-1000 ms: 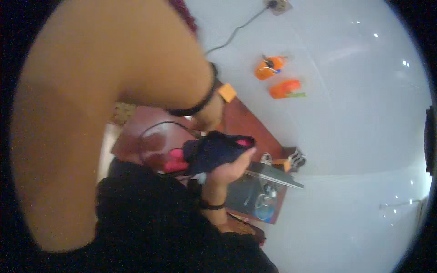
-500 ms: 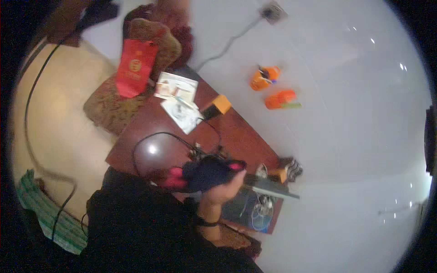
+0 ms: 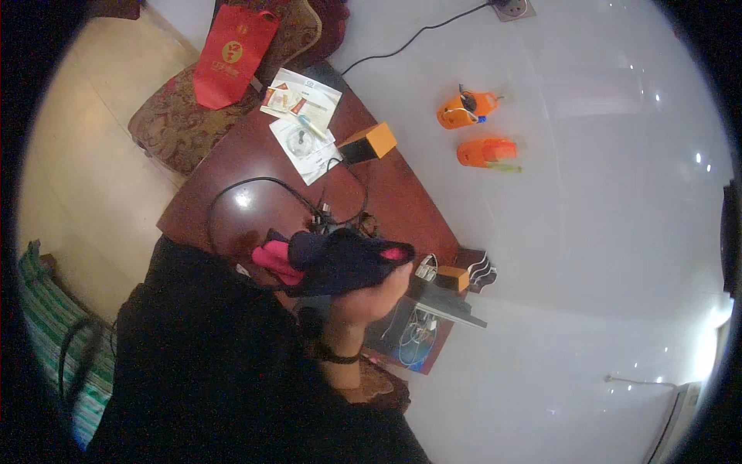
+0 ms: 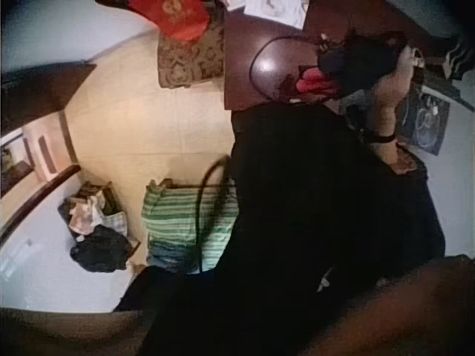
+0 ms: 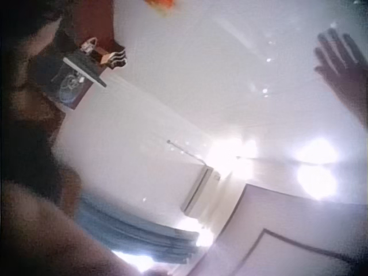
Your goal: The person wipes a computer monitor and its power cable with a cloth, then turns the monitor to handle the connections on the back.
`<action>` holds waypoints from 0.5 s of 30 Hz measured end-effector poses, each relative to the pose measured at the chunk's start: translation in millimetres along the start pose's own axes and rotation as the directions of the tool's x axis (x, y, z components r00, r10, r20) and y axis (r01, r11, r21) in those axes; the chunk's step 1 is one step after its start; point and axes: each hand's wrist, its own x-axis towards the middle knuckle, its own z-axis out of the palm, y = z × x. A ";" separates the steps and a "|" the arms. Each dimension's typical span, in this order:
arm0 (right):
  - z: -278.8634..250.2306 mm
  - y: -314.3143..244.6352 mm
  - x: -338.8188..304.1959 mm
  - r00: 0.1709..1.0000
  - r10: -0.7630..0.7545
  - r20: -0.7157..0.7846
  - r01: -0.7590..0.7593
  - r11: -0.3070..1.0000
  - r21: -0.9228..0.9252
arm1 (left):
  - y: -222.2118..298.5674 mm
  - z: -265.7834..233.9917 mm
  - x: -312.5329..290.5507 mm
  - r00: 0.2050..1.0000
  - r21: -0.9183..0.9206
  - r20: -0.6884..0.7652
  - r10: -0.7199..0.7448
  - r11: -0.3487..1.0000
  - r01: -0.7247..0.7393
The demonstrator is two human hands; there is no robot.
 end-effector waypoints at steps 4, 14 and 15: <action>-5.1 -8.4 -12.9 0.996 0.057 -0.065 -0.072 0.965 -0.251 | 23.9 5.8 12.1 0.999 -0.021 -0.007 0.035 0.999 -0.035; 7.8 -17.6 -5.0 0.927 0.366 0.079 -0.350 0.773 0.529 | 71.6 42.1 19.3 0.990 -0.103 0.058 0.126 0.987 -0.120; 8.7 -19.7 3.1 0.947 0.316 0.066 -0.307 0.821 0.482 | 73.7 42.7 16.6 0.993 -0.101 0.060 0.105 0.990 -0.098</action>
